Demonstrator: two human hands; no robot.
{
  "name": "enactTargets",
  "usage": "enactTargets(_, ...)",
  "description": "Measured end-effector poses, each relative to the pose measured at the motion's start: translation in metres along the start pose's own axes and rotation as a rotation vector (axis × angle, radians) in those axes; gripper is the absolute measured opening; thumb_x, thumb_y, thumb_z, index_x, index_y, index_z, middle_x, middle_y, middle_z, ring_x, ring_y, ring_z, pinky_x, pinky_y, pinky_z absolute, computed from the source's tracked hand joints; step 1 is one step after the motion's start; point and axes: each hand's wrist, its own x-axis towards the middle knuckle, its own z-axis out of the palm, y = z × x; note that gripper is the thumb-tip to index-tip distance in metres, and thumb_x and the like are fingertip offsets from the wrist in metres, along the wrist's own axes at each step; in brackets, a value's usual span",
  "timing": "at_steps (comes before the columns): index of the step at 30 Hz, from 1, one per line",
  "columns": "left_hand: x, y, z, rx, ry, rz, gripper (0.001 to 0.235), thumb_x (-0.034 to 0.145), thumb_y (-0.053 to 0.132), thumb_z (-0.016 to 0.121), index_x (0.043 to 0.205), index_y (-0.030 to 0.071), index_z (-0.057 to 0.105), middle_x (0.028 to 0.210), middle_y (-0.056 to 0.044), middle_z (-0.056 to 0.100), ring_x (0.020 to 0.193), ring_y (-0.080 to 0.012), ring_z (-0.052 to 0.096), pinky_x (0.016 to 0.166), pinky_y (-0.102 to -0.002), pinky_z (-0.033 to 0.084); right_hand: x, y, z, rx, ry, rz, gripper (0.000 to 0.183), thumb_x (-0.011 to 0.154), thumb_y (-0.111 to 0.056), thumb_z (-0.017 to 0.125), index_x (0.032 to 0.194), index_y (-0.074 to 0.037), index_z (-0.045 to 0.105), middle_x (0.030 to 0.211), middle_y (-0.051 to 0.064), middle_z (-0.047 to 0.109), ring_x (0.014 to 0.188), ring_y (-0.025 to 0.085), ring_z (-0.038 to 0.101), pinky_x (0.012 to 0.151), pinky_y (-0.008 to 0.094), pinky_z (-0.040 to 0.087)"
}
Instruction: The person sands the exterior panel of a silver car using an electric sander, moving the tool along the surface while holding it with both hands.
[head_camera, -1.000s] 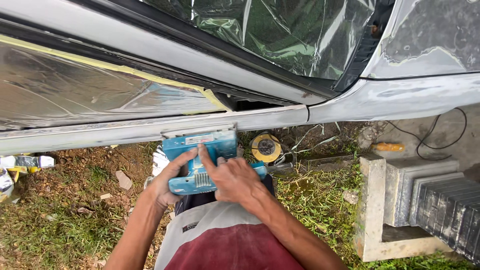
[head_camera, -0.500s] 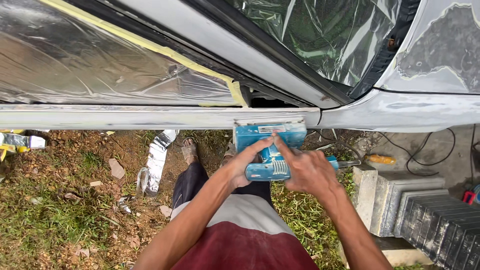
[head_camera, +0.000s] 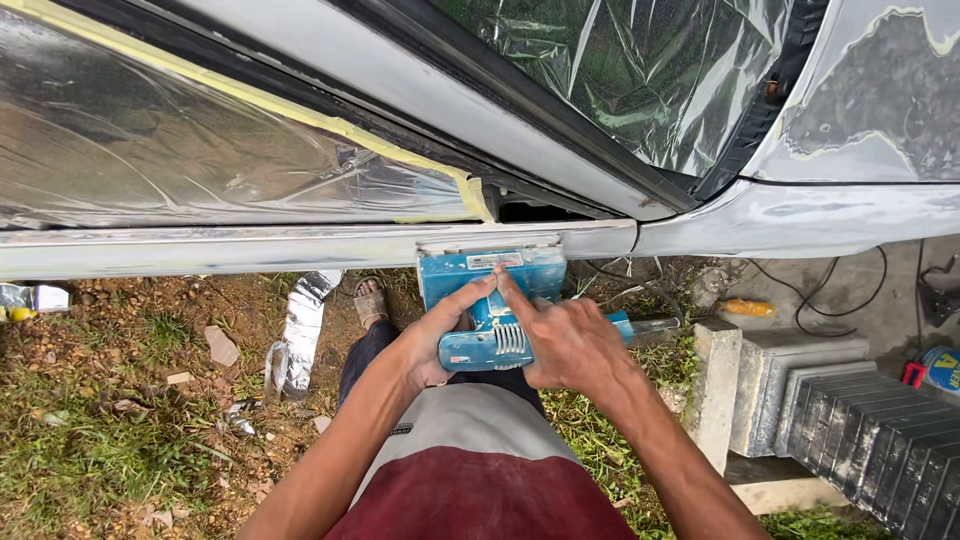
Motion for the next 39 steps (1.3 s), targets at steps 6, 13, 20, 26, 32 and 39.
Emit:
enactTargets(6, -0.019, 0.015, -0.012, 0.006, 0.035, -0.021, 0.060, 0.075, 0.032, 0.088, 0.122, 0.001, 0.066, 0.082, -0.013, 0.071, 0.063, -0.0250, 0.072, 0.051, -0.040, 0.062, 0.011, -0.016, -0.001, 0.024, -0.048, -0.022, 0.106, 0.068, -0.010, 0.070, 0.161, -0.004, 0.018, 0.095, 0.025, 0.074, 0.069, 0.032, 0.075, 0.077, 0.049, 0.060)
enactTargets(13, -0.031, 0.033, -0.031, -0.011, 0.062, -0.012, 0.058, 0.074, 0.031, 0.089, 0.118, -0.001, 0.067, 0.077, -0.015, 0.071, 0.059, -0.0282, 0.072, 0.050, -0.040, 0.062, 0.024, -0.046, -0.011, 0.067, -0.028, -0.049, 0.101, 0.068, -0.006, 0.068, 0.159, 0.000, 0.024, 0.083, 0.024, 0.074, 0.064, 0.031, 0.073, 0.077, 0.049, 0.060)
enactTargets(20, -0.034, 0.048, -0.088, 0.101, 0.076, 0.012, 0.062, 0.078, 0.038, 0.083, 0.126, 0.004, 0.064, 0.098, -0.016, 0.073, 0.074, -0.0277, 0.072, 0.060, -0.045, 0.063, 0.045, -0.082, -0.008, 0.117, 0.038, -0.135, 0.099, 0.066, -0.002, 0.067, 0.157, 0.004, 0.026, 0.079, 0.027, 0.072, 0.062, 0.036, 0.071, 0.074, 0.052, 0.059)
enactTargets(26, -0.050, 0.060, -0.119, 0.104, 0.147, 0.091, 0.057, 0.081, 0.034, 0.081, 0.124, 0.002, 0.061, 0.098, -0.015, 0.073, 0.072, -0.0272, 0.072, 0.059, -0.046, 0.061, 0.063, -0.108, 0.006, 0.196, 0.108, -0.190, 0.098, 0.066, 0.000, 0.064, 0.156, 0.005, 0.025, 0.072, 0.027, 0.070, 0.061, 0.038, 0.071, 0.073, 0.055, 0.059)
enactTargets(32, -0.050, 0.066, -0.146, 0.125, 0.195, 0.128, 0.054, 0.084, 0.035, 0.081, 0.119, -0.001, 0.061, 0.095, -0.016, 0.072, 0.069, -0.0274, 0.072, 0.056, -0.047, 0.060, 0.071, -0.123, 0.015, 0.188, 0.185, -0.283, 0.096, 0.065, -0.001, 0.063, 0.153, 0.008, 0.027, 0.071, 0.028, 0.068, 0.061, 0.039, 0.070, 0.068, 0.055, 0.059)
enactTargets(39, -0.049, 0.058, -0.123, 0.071, 0.181, 0.139, 0.052, 0.084, 0.032, 0.080, 0.119, -0.001, 0.061, 0.095, -0.017, 0.073, 0.069, -0.0273, 0.072, 0.056, -0.048, 0.060, 0.065, -0.107, 0.009, 0.168, 0.123, -0.253, 0.098, 0.066, -0.001, 0.063, 0.156, 0.007, 0.026, 0.072, 0.028, 0.070, 0.060, 0.037, 0.071, 0.072, 0.053, 0.060)
